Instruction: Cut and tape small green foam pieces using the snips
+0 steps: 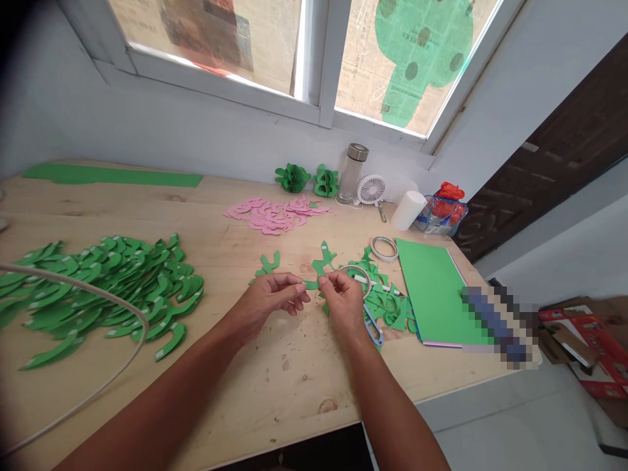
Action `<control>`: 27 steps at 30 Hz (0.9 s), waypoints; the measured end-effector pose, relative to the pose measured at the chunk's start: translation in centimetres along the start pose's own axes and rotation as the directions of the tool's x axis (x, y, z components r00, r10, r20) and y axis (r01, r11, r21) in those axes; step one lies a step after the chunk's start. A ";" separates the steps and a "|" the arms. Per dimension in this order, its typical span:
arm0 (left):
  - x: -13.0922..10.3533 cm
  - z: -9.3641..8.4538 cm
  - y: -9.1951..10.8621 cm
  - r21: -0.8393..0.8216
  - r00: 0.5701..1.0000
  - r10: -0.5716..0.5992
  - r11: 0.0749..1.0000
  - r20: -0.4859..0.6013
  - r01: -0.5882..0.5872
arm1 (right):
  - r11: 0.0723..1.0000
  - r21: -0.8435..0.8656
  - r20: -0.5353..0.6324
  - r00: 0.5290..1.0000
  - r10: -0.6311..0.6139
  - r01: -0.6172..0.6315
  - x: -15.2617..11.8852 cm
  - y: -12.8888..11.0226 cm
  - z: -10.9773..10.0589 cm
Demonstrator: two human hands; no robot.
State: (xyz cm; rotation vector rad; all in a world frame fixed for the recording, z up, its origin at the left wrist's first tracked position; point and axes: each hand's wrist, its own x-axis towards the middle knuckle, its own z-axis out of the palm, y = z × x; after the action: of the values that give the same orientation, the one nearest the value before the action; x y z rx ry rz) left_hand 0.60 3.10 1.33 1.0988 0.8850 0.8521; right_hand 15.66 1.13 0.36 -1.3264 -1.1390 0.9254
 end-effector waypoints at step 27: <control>-0.1 0.2 -0.3 0.116 0.997 0.054 0.991 0.057 -0.060 | 0.996 0.082 -0.035 0.999 -0.037 0.039 -0.1 -1.1 0.1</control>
State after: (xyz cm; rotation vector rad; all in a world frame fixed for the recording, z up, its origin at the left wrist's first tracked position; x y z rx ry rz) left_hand 0.74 2.92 1.10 1.2488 0.8711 0.8220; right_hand 15.45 0.97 1.39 -1.2450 -1.0857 0.9101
